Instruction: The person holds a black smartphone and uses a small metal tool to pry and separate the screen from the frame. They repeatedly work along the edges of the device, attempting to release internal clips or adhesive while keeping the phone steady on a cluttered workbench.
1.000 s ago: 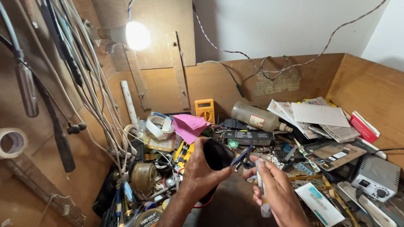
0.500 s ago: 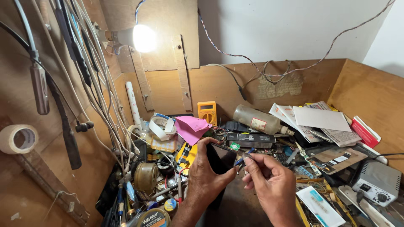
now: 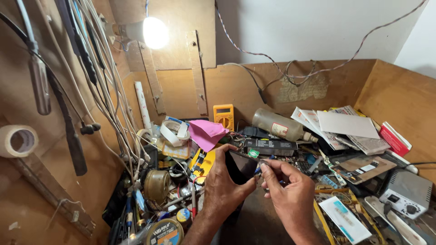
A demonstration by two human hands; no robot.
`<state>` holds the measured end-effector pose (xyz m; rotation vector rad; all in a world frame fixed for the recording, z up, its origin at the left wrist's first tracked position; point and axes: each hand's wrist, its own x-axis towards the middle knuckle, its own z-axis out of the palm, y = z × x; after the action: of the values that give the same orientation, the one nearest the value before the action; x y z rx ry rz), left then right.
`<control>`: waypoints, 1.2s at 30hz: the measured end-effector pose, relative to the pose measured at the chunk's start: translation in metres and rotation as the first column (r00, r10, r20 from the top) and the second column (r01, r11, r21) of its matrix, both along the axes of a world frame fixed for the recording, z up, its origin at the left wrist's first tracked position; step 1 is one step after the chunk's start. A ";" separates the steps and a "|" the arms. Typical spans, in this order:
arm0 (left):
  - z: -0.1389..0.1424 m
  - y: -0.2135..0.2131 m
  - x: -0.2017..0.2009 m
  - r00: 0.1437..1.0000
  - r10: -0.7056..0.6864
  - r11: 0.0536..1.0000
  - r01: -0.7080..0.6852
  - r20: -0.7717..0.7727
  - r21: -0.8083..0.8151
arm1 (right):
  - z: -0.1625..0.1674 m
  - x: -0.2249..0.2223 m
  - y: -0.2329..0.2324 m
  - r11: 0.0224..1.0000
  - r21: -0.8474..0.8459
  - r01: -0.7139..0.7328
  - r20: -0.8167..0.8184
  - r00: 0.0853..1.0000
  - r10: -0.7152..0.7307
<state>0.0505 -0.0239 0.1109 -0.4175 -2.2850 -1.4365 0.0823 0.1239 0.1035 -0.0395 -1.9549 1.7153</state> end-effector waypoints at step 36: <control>-0.007 0.004 0.002 0.993 0.018 1.000 -0.020 -0.117 -0.020 | 0.006 -0.003 0.009 0.963 0.259 0.078 -0.074 0.995 -0.061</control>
<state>0.0526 -0.0195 0.1041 -0.4724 -2.2068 -1.3433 0.0795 0.1324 0.1097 0.0425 -2.0883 1.3848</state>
